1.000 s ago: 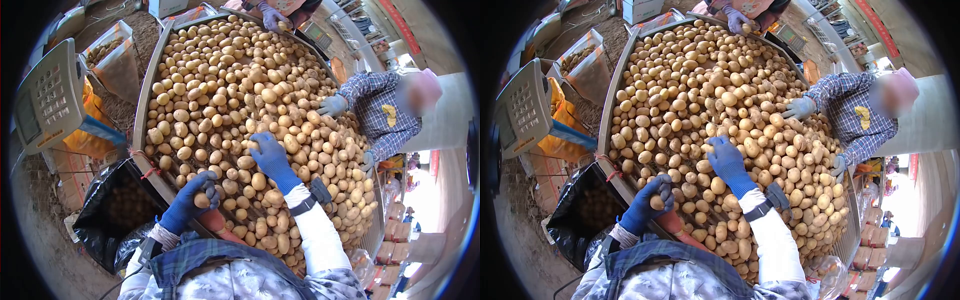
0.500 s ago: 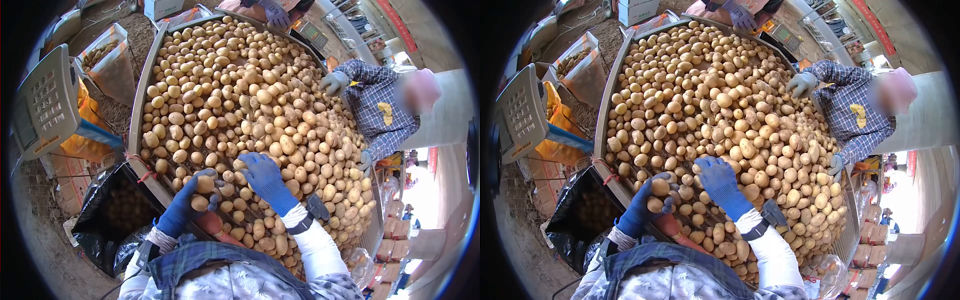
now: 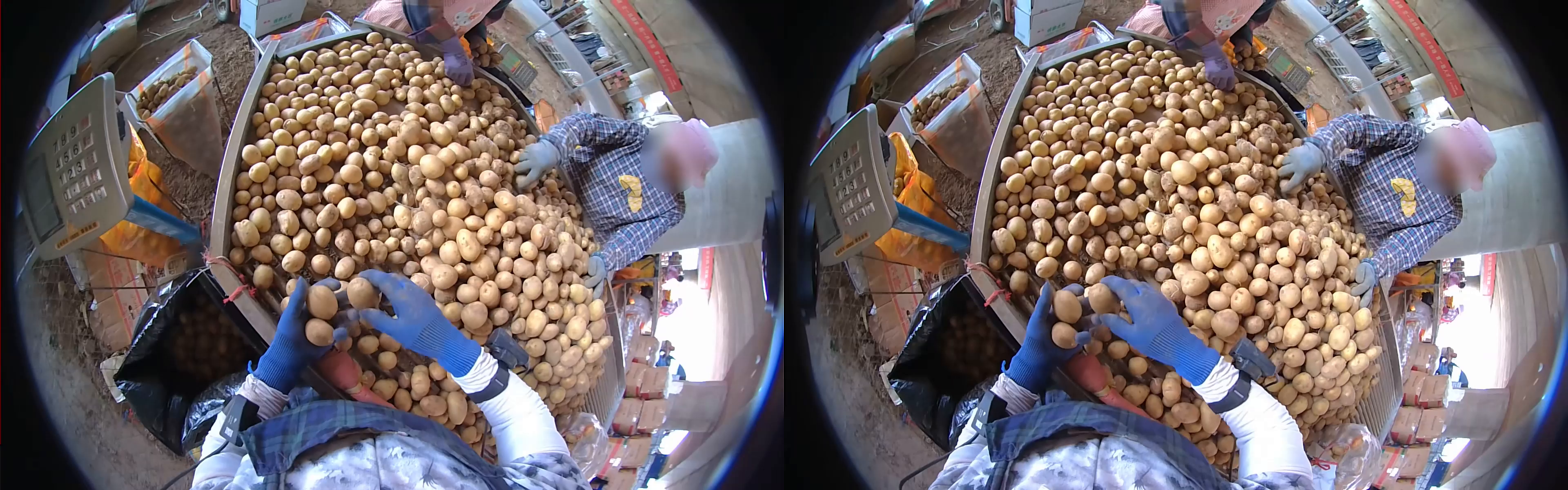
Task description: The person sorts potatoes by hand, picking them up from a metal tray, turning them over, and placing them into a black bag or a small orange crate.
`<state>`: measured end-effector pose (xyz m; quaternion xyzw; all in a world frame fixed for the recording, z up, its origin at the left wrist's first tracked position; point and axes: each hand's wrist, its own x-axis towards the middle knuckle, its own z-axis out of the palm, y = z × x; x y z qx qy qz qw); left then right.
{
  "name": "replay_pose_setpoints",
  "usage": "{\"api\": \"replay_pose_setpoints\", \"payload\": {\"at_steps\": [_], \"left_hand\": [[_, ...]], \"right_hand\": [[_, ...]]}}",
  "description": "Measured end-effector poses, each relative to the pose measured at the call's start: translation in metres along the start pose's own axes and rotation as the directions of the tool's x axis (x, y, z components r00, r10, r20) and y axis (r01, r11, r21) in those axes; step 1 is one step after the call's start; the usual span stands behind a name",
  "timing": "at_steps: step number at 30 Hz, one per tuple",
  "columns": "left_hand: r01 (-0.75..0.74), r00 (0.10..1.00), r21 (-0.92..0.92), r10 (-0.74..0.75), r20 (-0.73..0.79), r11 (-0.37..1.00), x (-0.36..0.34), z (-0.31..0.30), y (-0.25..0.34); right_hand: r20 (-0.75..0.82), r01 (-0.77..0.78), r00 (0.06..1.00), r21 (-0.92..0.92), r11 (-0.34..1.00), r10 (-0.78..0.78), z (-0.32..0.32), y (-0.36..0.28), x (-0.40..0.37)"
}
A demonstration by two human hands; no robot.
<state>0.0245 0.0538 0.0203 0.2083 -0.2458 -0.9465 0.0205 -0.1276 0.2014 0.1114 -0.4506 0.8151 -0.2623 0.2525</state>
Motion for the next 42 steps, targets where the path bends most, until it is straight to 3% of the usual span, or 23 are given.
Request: {"api": "replay_pose_setpoints", "payload": {"at_steps": [1,3,6,8,9,11,12,13,16,19,21,23,25,26,27,29,31,33,36,38,39,41,42], "left_hand": [[-0.002,1.0,0.003,0.002,0.003,1.0,0.0,-0.006,-0.002],[0.236,0.956,-0.468,-0.116,0.271,0.852,0.0,-0.011,-0.002],[0.224,0.961,-0.411,-0.131,0.242,0.884,0.0,-0.008,-0.001],[0.215,0.966,-0.408,-0.133,0.22,0.887,-0.003,-0.002,0.003],[0.202,0.971,-0.427,-0.122,0.206,0.881,-0.004,0.0,0.003],[0.182,0.976,-0.45,-0.107,0.188,0.874,-0.007,0.001,0.005],[0.184,0.977,-0.47,-0.11,0.181,0.863,-0.009,0.0,0.005],[0.187,0.978,-0.487,-0.114,0.175,0.853,-0.01,0.0,0.005],[0.232,0.963,-0.531,-0.115,0.244,0.815,-0.004,-0.014,-0.006],[0.235,0.959,-0.578,-0.09,0.268,0.782,-0.005,-0.012,-0.003],[0.234,0.962,-0.582,-0.1,0.252,0.779,-0.008,-0.001,0.004],[0.232,0.966,-0.592,-0.108,0.237,0.772,-0.006,0.001,0.005],[0.229,0.959,-0.643,-0.059,0.276,0.731,-0.005,-0.007,-0.002],[0.236,0.959,-0.644,-0.066,0.277,0.728,-0.005,-0.008,-0.003],[0.244,0.954,-0.647,-0.061,0.293,0.723,-0.004,-0.008,-0.004],[0.256,0.948,-0.645,-0.057,0.312,0.72,-0.002,-0.01,-0.004],[0.237,0.96,-0.585,-0.093,0.266,0.776,-0.002,-0.013,-0.006],[0.266,0.949,-0.589,-0.1,0.299,0.763,-0.001,-0.016,-0.009],[0.275,0.947,-0.521,-0.134,0.292,0.808,-0.002,-0.005,-0.002],[0.259,0.955,-0.445,-0.16,0.248,0.857,-0.001,0.0,-0.001],[0.276,0.94,-0.446,-0.142,0.311,0.851,0.0,-0.001,-0.001],[0.292,0.921,-0.446,-0.123,0.37,0.846,-0.001,0.001,0.001],[0.249,0.944,-0.405,-0.127,0.305,0.88,-0.004,0.006,0.004]], "right_hand": [[0.02,0.02,1.0,-0.016,1.0,-0.02,-0.002,-0.002,0.0],[0.075,0.013,0.997,0.054,0.998,-0.017,-0.01,-0.001,0.005],[0.151,-0.04,0.988,0.077,0.996,0.028,-0.018,-0.017,0.011],[0.19,0.08,0.981,-0.208,0.975,-0.039,-0.018,-0.025,0.016],[0.192,0.082,0.98,-0.211,0.974,-0.041,-0.019,-0.02,0.019],[0.173,-0.065,0.985,0.299,0.952,0.013,-0.022,0.007,0.03],[0.008,0.021,1.0,0.124,0.992,-0.022,-0.031,0.024,0.04],[-0.156,0.12,0.975,-0.238,0.964,-0.16,-0.044,0.041,0.055],[-0.192,-0.174,0.981,-0.783,0.597,0.034,-0.059,0.09,0.078],[-0.105,-0.133,0.991,-0.814,0.565,0.082,-0.06,0.105,0.085],[-0.087,-0.122,0.992,-0.756,0.643,0.086,-0.07,0.118,0.084],[-0.234,-0.125,0.971,-0.307,0.944,0.053,-0.077,0.144,0.081],[-0.244,-0.172,0.961,-0.168,0.971,0.129,-0.082,0.132,0.073],[-0.224,-0.176,0.952,0.158,0.972,0.209,-0.081,0.129,0.069],[-0.182,-0.164,0.944,0.465,0.87,0.275,-0.083,0.122,0.065],[-0.188,-0.158,0.93,0.57,0.806,0.315,-0.078,0.088,0.053],[-0.052,-0.082,0.96,0.887,0.454,0.275,-0.071,0.082,0.045],[-0.036,-0.08,0.958,0.92,0.385,0.284,-0.069,0.079,0.042],[-0.071,-0.179,0.91,0.823,0.539,0.41,-0.06,0.073,0.034],[-0.116,-0.102,0.969,0.61,0.786,0.216,-0.03,0.041,0.031],[-0.004,-0.087,0.994,0.594,0.8,0.111,-0.012,0.041,0.031],[0.161,-0.194,0.978,0.454,0.87,0.134,-0.007,0.013,0.021],[0.161,-0.193,0.978,0.456,0.869,0.133,-0.01,0.017,0.025]]}}
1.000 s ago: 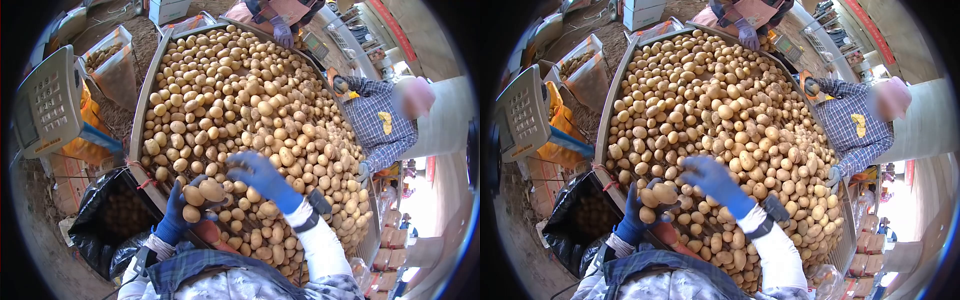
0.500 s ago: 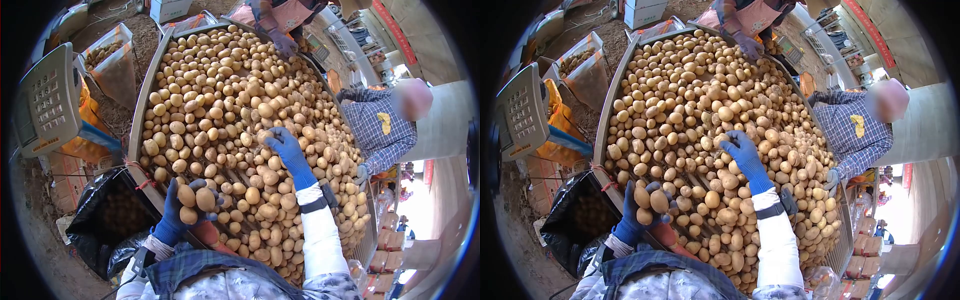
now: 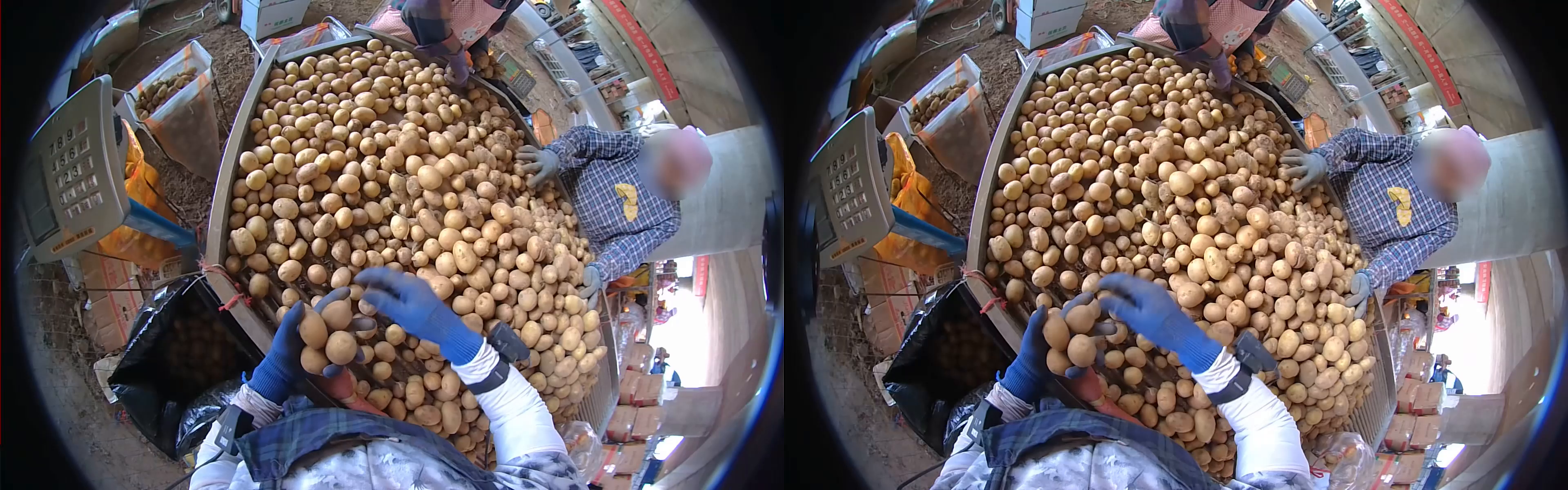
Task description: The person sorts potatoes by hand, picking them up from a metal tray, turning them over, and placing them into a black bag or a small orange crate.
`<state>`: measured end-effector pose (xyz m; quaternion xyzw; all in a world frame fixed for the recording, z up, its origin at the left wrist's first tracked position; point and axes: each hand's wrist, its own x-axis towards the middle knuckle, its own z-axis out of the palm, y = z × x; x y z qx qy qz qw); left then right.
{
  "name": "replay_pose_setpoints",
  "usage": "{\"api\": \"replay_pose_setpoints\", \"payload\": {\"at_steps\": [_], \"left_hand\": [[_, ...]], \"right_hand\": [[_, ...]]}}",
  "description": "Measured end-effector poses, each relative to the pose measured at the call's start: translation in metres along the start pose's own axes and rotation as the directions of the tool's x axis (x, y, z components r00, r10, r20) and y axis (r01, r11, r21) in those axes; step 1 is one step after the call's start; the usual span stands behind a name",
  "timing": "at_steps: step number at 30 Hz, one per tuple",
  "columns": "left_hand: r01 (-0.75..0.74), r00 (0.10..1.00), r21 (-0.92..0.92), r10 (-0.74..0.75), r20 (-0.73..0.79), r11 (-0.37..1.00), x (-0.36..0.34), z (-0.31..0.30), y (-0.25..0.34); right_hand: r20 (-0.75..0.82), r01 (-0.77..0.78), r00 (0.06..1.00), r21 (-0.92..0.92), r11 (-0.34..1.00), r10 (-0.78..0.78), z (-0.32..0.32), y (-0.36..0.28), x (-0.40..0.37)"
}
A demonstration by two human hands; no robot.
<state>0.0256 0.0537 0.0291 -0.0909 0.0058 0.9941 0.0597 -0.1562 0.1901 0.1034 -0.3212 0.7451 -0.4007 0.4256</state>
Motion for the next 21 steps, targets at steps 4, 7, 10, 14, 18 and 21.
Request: {"api": "replay_pose_setpoints", "payload": {"at_steps": [4,7,10,14,18,21], "left_hand": [[-0.01,1.0,-0.062,0.012,0.027,0.998,-0.002,-0.009,0.001],[-0.007,1.0,-0.107,0.004,-0.027,0.994,-0.001,-0.009,0.001],[-0.03,1.0,-0.072,0.03,0.003,0.997,0.003,-0.009,0.0],[-0.047,0.999,-0.096,0.047,-0.002,0.994,0.004,-0.017,0.001],[-0.051,0.999,-0.129,0.051,-0.003,0.99,0.004,-0.014,-0.001],[-0.053,0.999,-0.134,0.054,0.005,0.99,0.005,-0.017,-0.001]], "right_hand": [[-0.277,-0.177,0.921,-0.923,0.341,-0.272,-0.059,0.031,0.032],[-0.249,-0.243,0.939,-0.968,0.056,-0.236,-0.071,0.048,0.057],[-0.268,-0.088,0.951,-0.711,0.698,-0.154,-0.076,0.052,0.089],[-0.321,0.173,0.915,-0.236,0.956,-0.245,-0.088,0.024,0.107],[-0.281,-0.021,0.929,-0.693,0.721,-0.243,-0.103,0.023,0.087],[-0.102,-0.078,0.979,-0.988,0.135,-0.175,-0.098,0.051,0.076]]}}
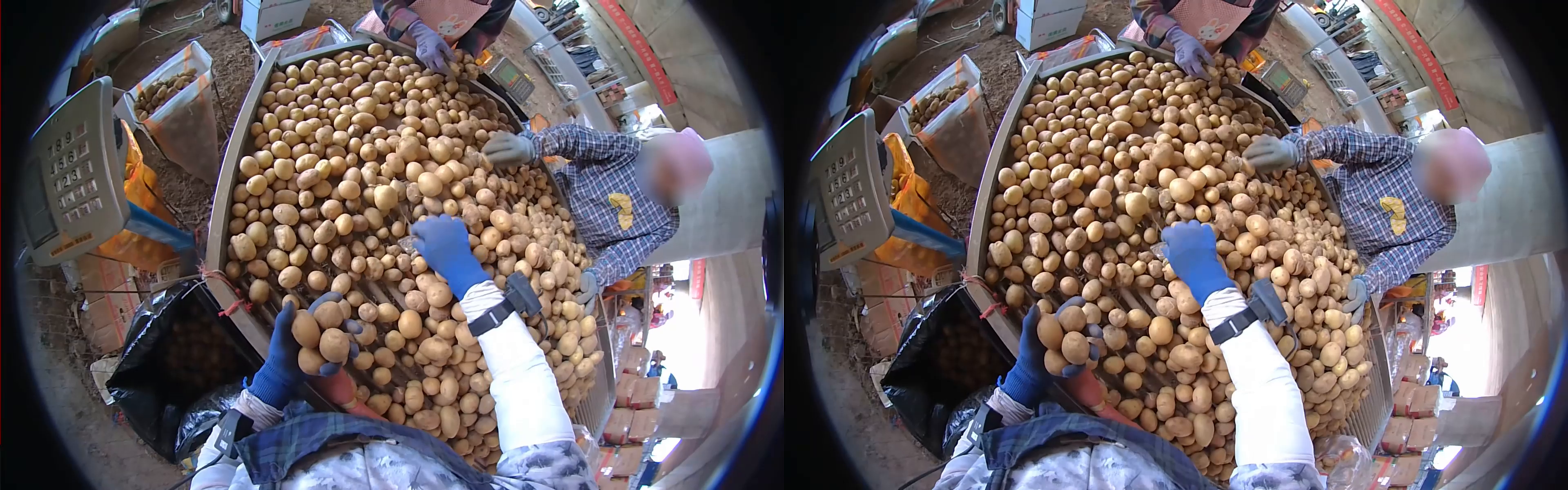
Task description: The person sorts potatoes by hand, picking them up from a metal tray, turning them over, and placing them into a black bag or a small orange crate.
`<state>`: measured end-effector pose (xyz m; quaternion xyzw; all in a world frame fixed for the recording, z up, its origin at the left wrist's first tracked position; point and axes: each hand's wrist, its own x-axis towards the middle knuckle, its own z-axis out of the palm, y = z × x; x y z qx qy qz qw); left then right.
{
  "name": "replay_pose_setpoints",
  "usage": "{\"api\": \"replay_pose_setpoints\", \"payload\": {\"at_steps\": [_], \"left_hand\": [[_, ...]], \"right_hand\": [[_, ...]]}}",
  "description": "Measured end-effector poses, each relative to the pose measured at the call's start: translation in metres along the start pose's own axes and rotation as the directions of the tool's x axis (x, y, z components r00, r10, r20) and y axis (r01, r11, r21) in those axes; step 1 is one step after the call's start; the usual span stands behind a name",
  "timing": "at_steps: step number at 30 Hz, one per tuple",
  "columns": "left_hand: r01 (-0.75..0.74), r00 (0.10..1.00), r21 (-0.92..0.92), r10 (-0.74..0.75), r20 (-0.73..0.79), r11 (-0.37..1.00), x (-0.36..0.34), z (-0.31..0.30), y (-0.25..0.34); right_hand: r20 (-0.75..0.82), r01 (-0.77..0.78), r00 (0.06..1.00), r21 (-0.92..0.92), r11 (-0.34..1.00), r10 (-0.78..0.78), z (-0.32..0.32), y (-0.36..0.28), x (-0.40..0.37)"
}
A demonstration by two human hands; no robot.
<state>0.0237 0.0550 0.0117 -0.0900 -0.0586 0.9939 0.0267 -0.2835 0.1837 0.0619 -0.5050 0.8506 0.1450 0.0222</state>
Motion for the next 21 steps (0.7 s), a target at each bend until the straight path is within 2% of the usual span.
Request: {"api": "replay_pose_setpoints", "payload": {"at_steps": [1,4,5,8,9,13,16,18,19,21], "left_hand": [[-0.004,1.0,0.022,0.004,0.002,1.0,0.0,-0.001,0.001],[0.01,1.0,0.003,-0.01,0.003,1.0,-0.001,0.001,0.002],[0.017,1.0,0.003,-0.017,0.003,1.0,-0.002,0.003,0.0],[-0.03,0.996,0.026,0.032,-0.078,0.999,-0.002,0.005,-0.001],[-0.017,0.998,0.012,0.018,-0.053,1.0,-0.002,0.005,0.0],[-0.003,1.0,-0.012,0.004,0.024,1.0,-0.002,0.005,0.001],[0.002,0.999,-0.034,0.0,0.043,0.999,-0.005,0.001,0.003],[-0.007,0.999,-0.03,0.008,0.032,1.0,-0.005,0.003,0.003],[-0.013,1.0,-0.025,0.013,0.02,1.0,-0.005,0.004,0.002],[-0.017,1.0,-0.013,0.018,0.022,1.0,-0.003,0.002,0.0]], "right_hand": [[-0.052,0.016,0.998,-0.13,0.991,-0.023,0.005,-0.007,-0.009],[-0.021,0.013,1.0,-0.235,0.972,-0.018,0.011,-0.014,-0.006],[0.054,0.011,0.999,-0.176,0.984,-0.002,0.01,-0.012,-0.006],[0.076,0.027,0.997,-0.178,0.984,-0.013,0.016,-0.015,0.002],[-0.015,0.11,0.993,-0.184,0.977,-0.115,0.016,-0.016,0.005],[0.045,0.099,0.995,-0.205,0.974,-0.091,0.004,-0.017,-0.006],[0.109,0.051,0.993,-0.151,0.987,-0.035,0.005,-0.027,-0.015],[0.11,0.085,0.99,0.016,0.996,-0.087,0.015,-0.026,-0.022],[0.071,0.129,0.989,-0.031,0.991,-0.126,0.014,-0.027,-0.024],[0.081,0.102,0.992,-0.061,0.993,-0.097,0.011,-0.031,-0.023]]}}
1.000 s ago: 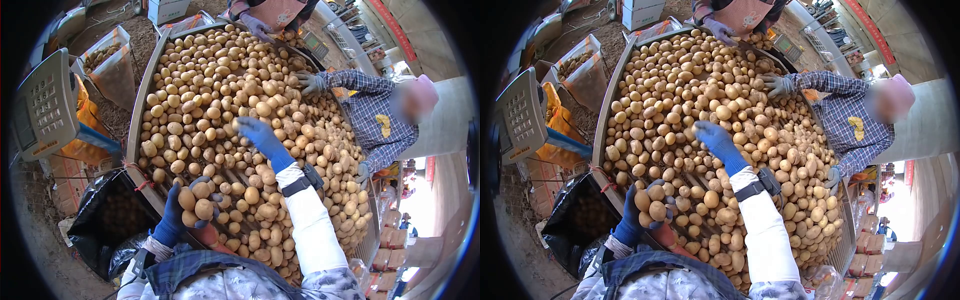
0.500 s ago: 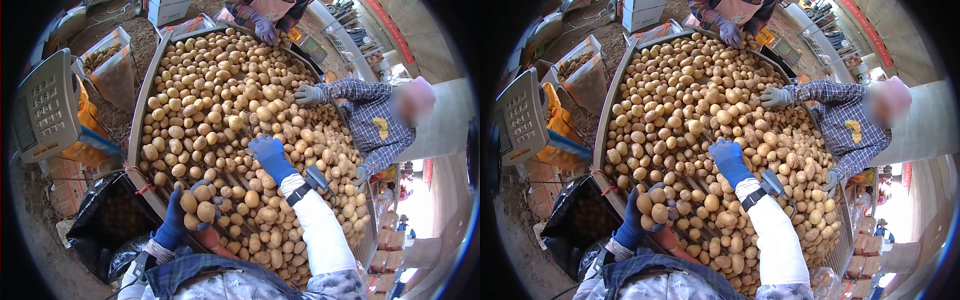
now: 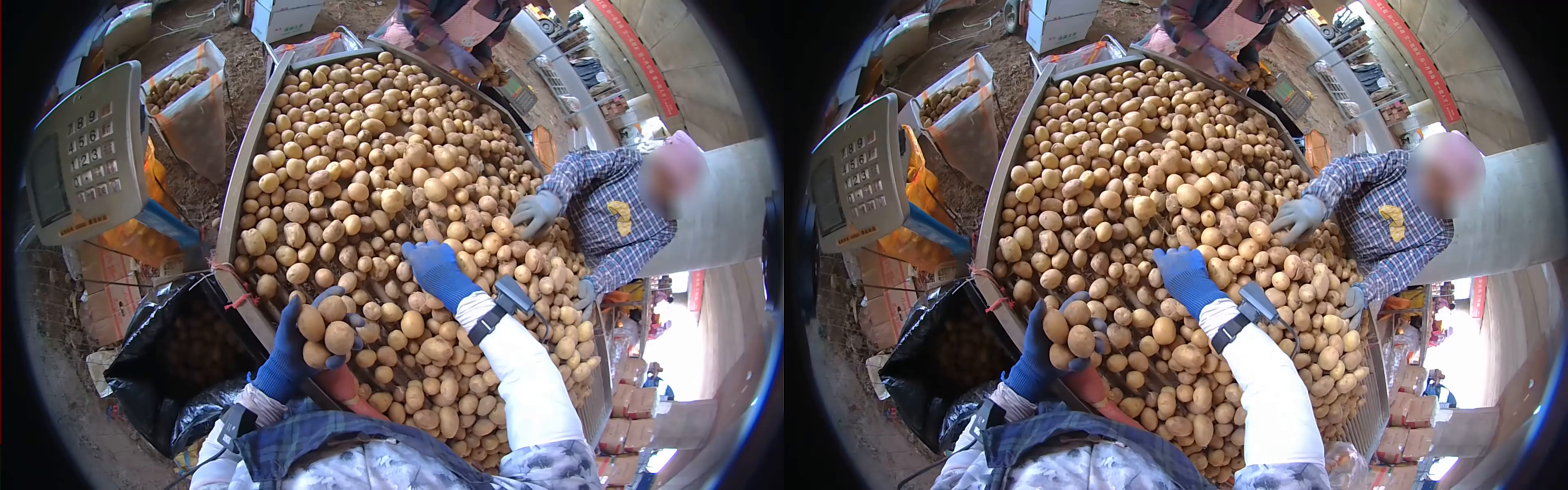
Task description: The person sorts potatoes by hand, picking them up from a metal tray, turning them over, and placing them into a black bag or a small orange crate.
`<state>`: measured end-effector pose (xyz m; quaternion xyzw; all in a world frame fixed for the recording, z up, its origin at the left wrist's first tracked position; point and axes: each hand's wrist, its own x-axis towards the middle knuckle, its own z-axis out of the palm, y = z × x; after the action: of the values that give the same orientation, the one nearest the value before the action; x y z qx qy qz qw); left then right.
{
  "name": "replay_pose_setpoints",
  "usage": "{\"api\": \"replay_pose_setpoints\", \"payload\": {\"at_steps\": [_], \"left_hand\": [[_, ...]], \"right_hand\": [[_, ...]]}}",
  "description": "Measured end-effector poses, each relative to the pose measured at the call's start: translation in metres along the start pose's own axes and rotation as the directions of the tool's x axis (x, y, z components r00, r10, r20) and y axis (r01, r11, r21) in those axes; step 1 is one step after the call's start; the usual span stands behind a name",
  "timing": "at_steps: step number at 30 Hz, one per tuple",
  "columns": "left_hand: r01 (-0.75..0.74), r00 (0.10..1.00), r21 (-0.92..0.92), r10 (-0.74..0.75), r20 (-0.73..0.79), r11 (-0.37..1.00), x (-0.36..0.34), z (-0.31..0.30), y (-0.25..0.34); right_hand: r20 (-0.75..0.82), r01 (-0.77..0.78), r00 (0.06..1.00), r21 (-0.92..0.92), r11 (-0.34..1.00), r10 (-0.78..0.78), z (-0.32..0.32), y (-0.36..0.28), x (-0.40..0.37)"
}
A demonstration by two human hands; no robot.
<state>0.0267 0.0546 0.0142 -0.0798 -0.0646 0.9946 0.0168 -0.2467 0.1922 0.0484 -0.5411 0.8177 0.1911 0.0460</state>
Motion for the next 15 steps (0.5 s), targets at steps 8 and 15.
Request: {"api": "replay_pose_setpoints", "payload": {"at_steps": [8,15], "left_hand": [[0.001,0.998,-0.087,0.005,0.068,0.996,-0.001,0.002,0.003],[-0.002,1.0,-0.028,0.002,0.029,1.0,0.003,0.001,0.003]], "right_hand": [[-0.024,-0.033,0.998,0.667,0.744,0.066,0.01,0.018,0.013],[0.262,-0.21,0.958,0.917,-0.338,0.117,-0.046,0.009,0.002]]}}
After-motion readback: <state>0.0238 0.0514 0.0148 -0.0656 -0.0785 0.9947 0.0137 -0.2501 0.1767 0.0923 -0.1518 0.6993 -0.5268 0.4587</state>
